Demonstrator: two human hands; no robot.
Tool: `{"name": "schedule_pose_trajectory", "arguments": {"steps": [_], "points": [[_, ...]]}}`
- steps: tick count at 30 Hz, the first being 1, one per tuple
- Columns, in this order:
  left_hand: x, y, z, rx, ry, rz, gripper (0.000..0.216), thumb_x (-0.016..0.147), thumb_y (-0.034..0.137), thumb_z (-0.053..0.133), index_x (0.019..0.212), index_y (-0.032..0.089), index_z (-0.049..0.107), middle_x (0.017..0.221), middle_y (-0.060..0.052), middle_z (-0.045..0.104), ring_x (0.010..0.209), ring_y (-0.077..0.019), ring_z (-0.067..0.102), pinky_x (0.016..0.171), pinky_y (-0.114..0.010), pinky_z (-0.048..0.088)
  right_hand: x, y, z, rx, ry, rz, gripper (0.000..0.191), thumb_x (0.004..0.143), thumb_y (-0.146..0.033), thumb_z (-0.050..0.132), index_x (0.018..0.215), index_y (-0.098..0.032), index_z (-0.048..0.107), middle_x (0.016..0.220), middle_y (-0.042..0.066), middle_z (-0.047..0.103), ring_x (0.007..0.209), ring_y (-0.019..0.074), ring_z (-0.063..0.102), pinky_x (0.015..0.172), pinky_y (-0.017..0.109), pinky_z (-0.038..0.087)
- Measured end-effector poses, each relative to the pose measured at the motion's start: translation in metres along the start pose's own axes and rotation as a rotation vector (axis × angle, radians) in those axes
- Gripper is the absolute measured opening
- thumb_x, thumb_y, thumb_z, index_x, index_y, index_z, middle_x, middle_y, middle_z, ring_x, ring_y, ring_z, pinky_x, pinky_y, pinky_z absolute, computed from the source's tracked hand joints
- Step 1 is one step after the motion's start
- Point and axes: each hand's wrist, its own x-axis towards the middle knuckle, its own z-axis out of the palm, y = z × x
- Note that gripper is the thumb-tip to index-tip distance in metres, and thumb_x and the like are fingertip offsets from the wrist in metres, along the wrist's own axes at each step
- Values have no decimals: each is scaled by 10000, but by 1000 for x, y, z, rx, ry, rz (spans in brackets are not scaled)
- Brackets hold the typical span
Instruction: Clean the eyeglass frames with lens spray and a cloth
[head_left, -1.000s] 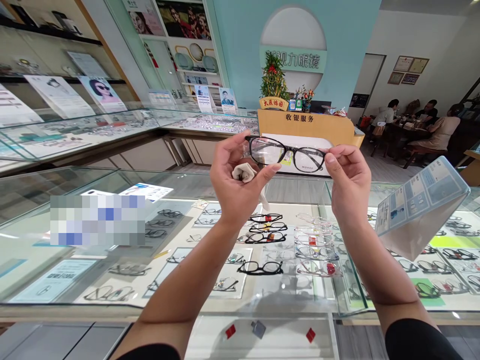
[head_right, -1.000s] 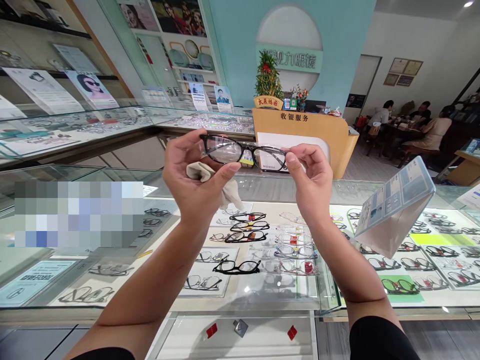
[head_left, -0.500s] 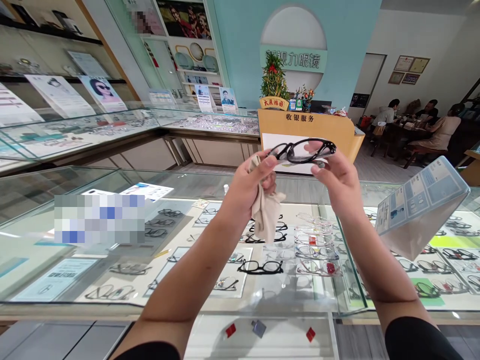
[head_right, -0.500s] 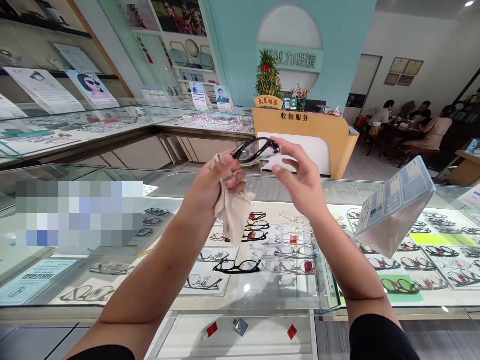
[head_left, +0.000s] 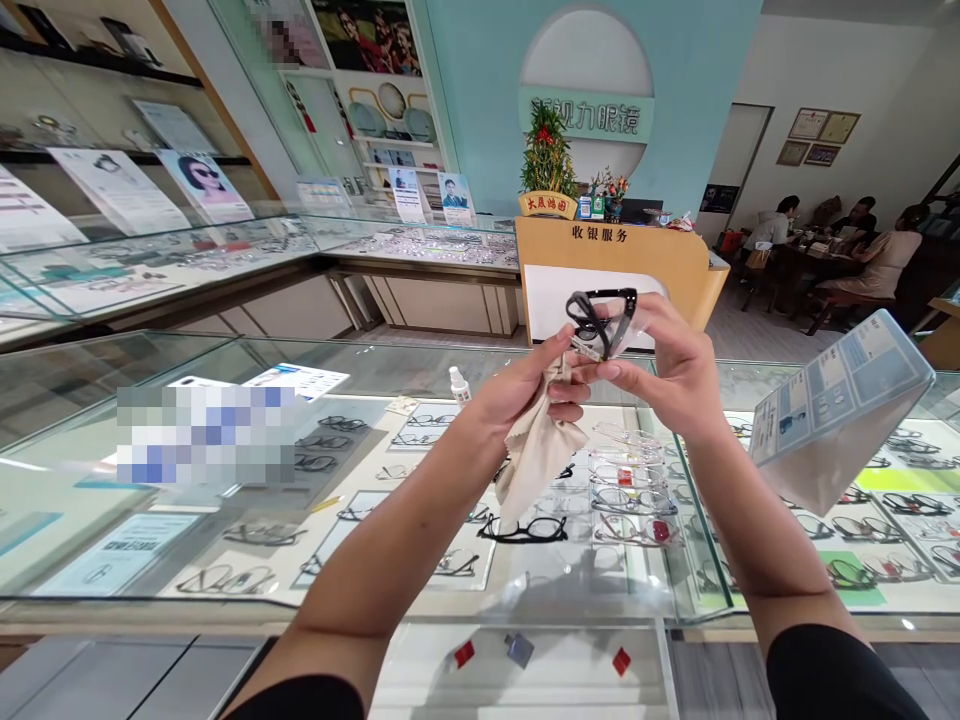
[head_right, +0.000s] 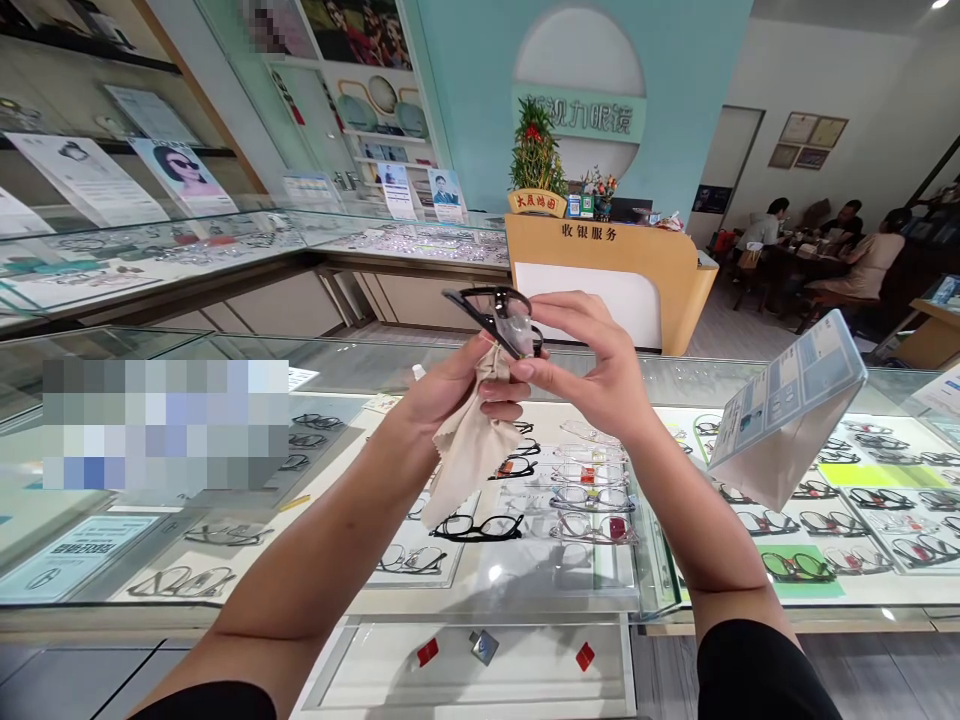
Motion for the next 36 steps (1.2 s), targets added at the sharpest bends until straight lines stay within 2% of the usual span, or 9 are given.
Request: {"name": "schedule_pose_trajectory", "arguments": {"steps": [7,10,13,15,19,23,26,31,36], "points": [[-2,-5,5,-44,-34,-44,470,850,504,947,807,167,623,698,46,575,431,4,359,382,-123,311,-4,-3,4,-49,122,-26,235,930,-584,830,949,-353,875,1037,20,842,1069,287,758,1041,561,599],[-4,-5,7,59,-31,-53,544,825,604,938,820,179,598,694,48,546,441,-11,356,386,-145,308,-6,-5,2,-53,149,-14,246,913,-582,848,918,-336,859,1003,19,833,1040,279,755,1012,544,598],[-7,-5,-1,200,83,16,625,790,762,885,894,207,618,633,91,405,431,-35,296,390,-182,282,-5,-10,-3,-51,119,58,283,875,-572,887,910,-300,816,1010,20,817,1038,260,742,1017,501,581],[-12,-8,-16,304,217,85,668,776,821,853,965,214,648,616,107,332,435,-46,251,408,-202,244,-5,-13,-5,-58,33,131,301,859,-545,903,916,-277,778,1007,18,801,1028,245,727,1021,468,562],[-31,-21,-71,536,479,159,622,816,777,823,979,200,659,609,98,346,488,-71,265,491,-239,224,-19,-14,4,-133,-301,284,249,833,-387,905,884,-239,712,1050,39,785,1071,257,703,1039,443,514],[-58,-38,-132,814,754,223,421,926,619,709,923,201,657,630,61,437,584,-123,363,589,-280,292,-43,-16,30,-301,-594,464,201,854,-309,868,884,-221,690,1160,85,782,1182,308,684,1094,475,459],[-71,-53,-164,965,873,215,313,948,507,659,875,203,641,643,49,460,654,-151,401,664,-300,335,-55,-21,56,-457,-713,561,175,916,-334,824,985,-211,720,1284,126,760,1277,347,643,1095,486,447],[-76,-76,-183,1163,911,174,225,956,427,634,894,211,637,844,-17,669,801,-203,554,741,-327,401,-69,-29,96,-673,-844,562,223,975,-291,747,1154,-159,752,1393,197,712,1351,386,576,1127,505,437],[-71,-86,-182,1451,670,248,184,977,381,609,989,223,703,923,-48,749,858,-238,658,791,-341,468,-84,-29,116,-830,-876,574,256,957,-254,710,1182,-146,770,1390,218,688,1312,393,554,1106,514,434]]}}
